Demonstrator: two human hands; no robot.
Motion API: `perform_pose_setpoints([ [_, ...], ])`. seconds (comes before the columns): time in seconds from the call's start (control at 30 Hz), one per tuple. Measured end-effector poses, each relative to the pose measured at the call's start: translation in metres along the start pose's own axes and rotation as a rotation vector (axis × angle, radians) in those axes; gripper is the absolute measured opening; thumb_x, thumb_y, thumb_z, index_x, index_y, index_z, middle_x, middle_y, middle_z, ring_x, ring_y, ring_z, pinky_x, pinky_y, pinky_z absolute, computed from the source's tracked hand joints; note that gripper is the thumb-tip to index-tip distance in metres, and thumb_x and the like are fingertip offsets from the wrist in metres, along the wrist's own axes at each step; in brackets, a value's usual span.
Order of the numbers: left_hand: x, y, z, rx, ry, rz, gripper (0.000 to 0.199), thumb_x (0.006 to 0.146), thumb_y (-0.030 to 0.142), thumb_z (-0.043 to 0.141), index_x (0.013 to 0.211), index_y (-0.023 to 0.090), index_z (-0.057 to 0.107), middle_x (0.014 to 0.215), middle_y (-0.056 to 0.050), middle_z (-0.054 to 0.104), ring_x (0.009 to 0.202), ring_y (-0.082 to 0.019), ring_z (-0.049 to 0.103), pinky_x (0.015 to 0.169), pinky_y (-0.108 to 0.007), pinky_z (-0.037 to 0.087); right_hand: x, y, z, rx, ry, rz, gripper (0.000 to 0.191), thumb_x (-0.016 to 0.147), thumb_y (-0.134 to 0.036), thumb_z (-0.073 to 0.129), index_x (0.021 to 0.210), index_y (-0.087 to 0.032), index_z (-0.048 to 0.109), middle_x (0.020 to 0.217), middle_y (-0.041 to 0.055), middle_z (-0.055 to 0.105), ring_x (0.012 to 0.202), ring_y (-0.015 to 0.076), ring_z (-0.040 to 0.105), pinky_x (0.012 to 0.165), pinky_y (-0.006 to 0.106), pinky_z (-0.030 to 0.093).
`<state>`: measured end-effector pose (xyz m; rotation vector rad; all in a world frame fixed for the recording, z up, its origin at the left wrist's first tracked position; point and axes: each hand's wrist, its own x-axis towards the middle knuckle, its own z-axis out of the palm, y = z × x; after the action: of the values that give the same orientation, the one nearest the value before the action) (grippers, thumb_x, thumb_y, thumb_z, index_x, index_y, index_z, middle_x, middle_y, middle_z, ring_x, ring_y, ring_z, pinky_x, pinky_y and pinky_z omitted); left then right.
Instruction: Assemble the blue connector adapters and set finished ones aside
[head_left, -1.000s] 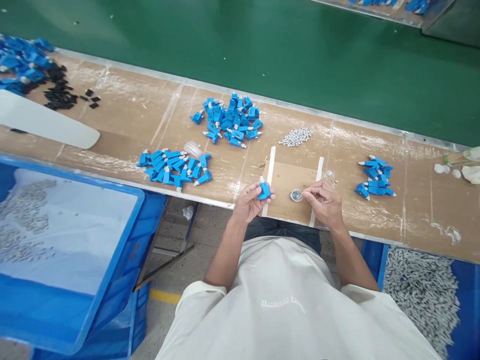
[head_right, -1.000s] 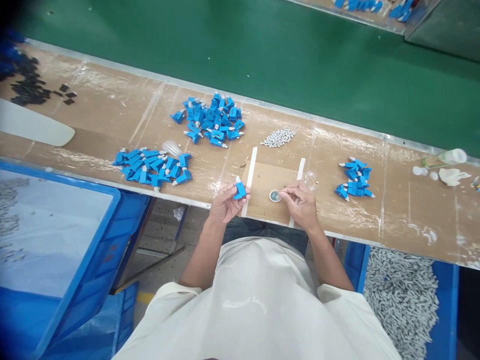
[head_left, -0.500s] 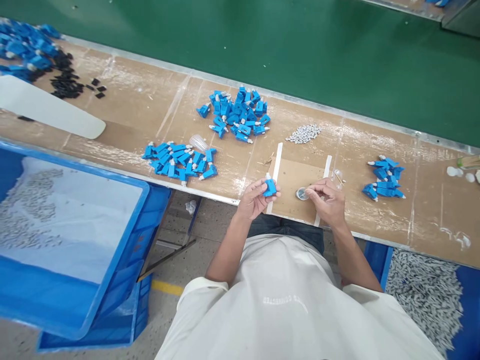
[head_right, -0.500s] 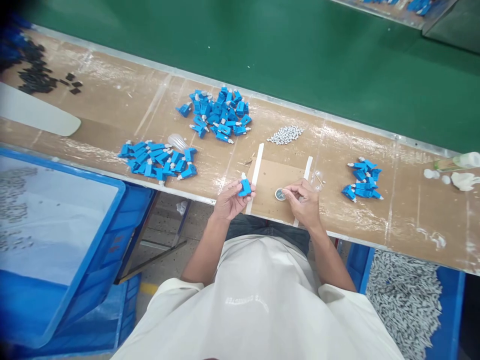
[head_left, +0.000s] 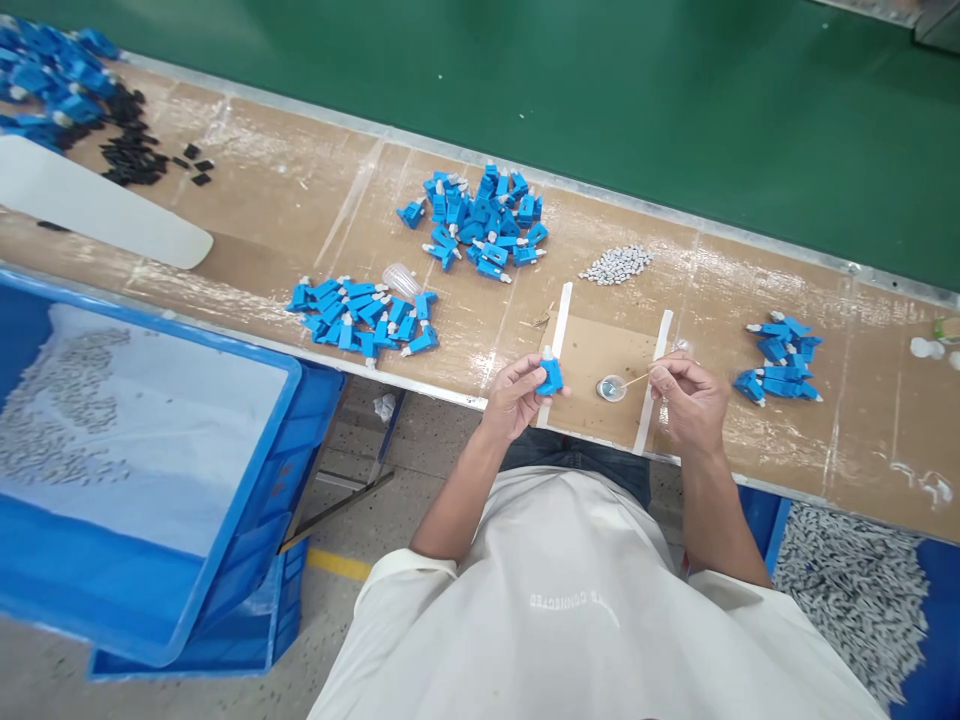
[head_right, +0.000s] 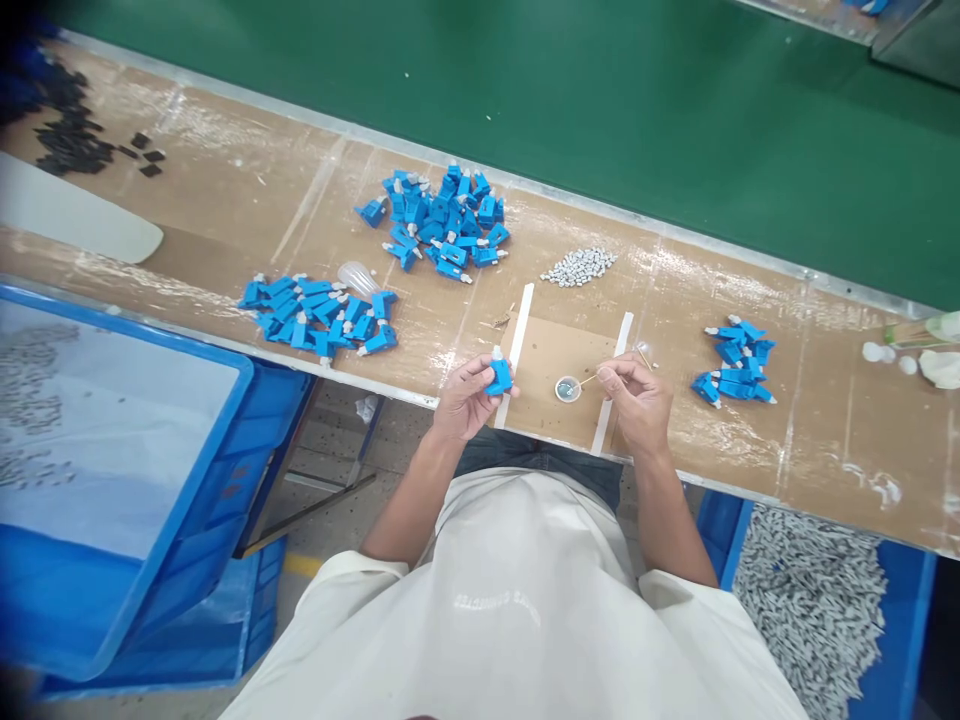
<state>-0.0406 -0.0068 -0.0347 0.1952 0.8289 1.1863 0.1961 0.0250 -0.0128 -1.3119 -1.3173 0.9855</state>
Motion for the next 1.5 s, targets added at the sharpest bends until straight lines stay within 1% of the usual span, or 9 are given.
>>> perform_pose_setpoints([
  [0.1, -0.005, -0.001, 0.005, 0.032, -0.016, 0.017, 0.039, 0.068, 0.037, 0.091, 0.089, 0.015, 0.066, 0.074, 0.001, 0.069, 0.062, -0.013, 0.072, 0.048, -0.018, 0.055, 0.001, 0.0, 0.0, 0.119, 0.02, 0.051, 0.032, 0.073, -0.05, 0.087, 0.073, -0.021, 0.075, 0.07, 0.0001, 0.063, 0.057, 0.012, 0.052, 0.044, 0.024, 0.042],
  [0.2, -0.013, -0.002, 0.014, 0.084, -0.069, -0.037, 0.047, 0.063, 0.048, 0.093, 0.084, 0.013, 0.069, 0.065, 0.001, 0.065, 0.058, -0.015, 0.071, 0.047, -0.019, 0.054, -0.001, -0.01, 0.0, 0.16, 0.031, 0.049, 0.033, 0.075, -0.052, 0.086, 0.075, -0.021, 0.073, 0.068, -0.0002, 0.063, 0.054, 0.0113, 0.054, 0.044, 0.024, 0.043],
  [0.33, -0.024, -0.004, 0.028, 0.131, -0.161, -0.121, 0.051, 0.063, 0.056, 0.092, 0.075, 0.012, 0.069, 0.06, 0.0, 0.064, 0.058, -0.016, 0.072, 0.05, -0.02, 0.055, -0.011, -0.035, 0.004, 0.116, 0.051, -0.08, 0.03, 0.081, -0.05, 0.083, 0.077, -0.022, 0.072, 0.07, 0.0008, 0.065, 0.055, 0.0128, 0.057, 0.044, 0.026, 0.044],
  [0.43, -0.03, -0.006, 0.037, 0.135, -0.224, -0.145, 0.051, 0.065, 0.057, 0.091, 0.076, 0.011, 0.071, 0.062, -0.001, 0.066, 0.054, -0.015, 0.07, 0.053, -0.021, 0.057, -0.023, -0.053, 0.009, 0.044, 0.053, -0.194, 0.025, 0.086, -0.046, 0.079, 0.079, -0.023, 0.072, 0.068, 0.001, 0.065, 0.055, 0.0138, 0.057, 0.046, 0.028, 0.044],
  [0.6, -0.038, -0.007, 0.045, 0.129, -0.249, -0.147, 0.048, 0.067, 0.056, 0.09, 0.079, 0.012, 0.074, 0.062, -0.002, 0.067, 0.055, -0.015, 0.069, 0.052, -0.022, 0.056, -0.033, -0.068, 0.016, -0.086, 0.072, -0.358, 0.024, 0.091, -0.045, 0.074, 0.078, -0.025, 0.071, 0.065, 0.0016, 0.065, 0.059, 0.018, 0.061, 0.054, 0.034, 0.05],
  [0.73, -0.04, -0.009, 0.046, 0.131, -0.259, -0.155, 0.048, 0.068, 0.056, 0.09, 0.081, 0.012, 0.074, 0.059, 0.0, 0.065, 0.054, -0.014, 0.068, 0.052, -0.022, 0.055, -0.034, -0.071, 0.019, -0.108, 0.065, -0.453, 0.02, 0.093, -0.042, 0.072, 0.079, -0.026, 0.07, 0.063, 0.0002, 0.065, 0.059, 0.0181, 0.062, 0.056, 0.035, 0.05],
  [0.9, -0.04, -0.01, 0.045, 0.14, -0.259, -0.163, 0.049, 0.068, 0.057, 0.089, 0.08, 0.012, 0.073, 0.06, 0.0, 0.065, 0.055, -0.015, 0.069, 0.053, -0.022, 0.055, -0.035, -0.071, 0.02, -0.147, 0.081, -0.435, 0.022, 0.093, -0.044, 0.071, 0.079, -0.027, 0.069, 0.063, 0.001, 0.066, 0.058, 0.019, 0.061, 0.054, 0.036, 0.05],
  [1.17, -0.04, -0.009, 0.049, 0.122, -0.276, -0.181, 0.049, 0.067, 0.056, 0.09, 0.077, 0.012, 0.071, 0.058, 0.001, 0.063, 0.051, -0.012, 0.066, 0.049, -0.018, 0.052, -0.035, -0.07, 0.022, -0.138, 0.082, -0.474, 0.017, 0.093, -0.039, 0.072, 0.081, -0.026, 0.071, 0.063, 0.0008, 0.068, 0.058, 0.0188, 0.062, 0.054, 0.035, 0.05],
  [1.5, -0.038, -0.01, 0.047, 0.137, -0.269, -0.193, 0.054, 0.065, 0.058, 0.09, 0.077, 0.01, 0.068, 0.059, 0.002, 0.063, 0.051, -0.01, 0.065, 0.052, -0.018, 0.052, -0.035, -0.066, 0.022, -0.129, 0.034, -0.544, 0.004, 0.091, -0.023, 0.073, 0.088, -0.024, 0.074, 0.07, 0.0007, 0.071, 0.062, 0.0172, 0.064, 0.058, 0.032, 0.049],
])
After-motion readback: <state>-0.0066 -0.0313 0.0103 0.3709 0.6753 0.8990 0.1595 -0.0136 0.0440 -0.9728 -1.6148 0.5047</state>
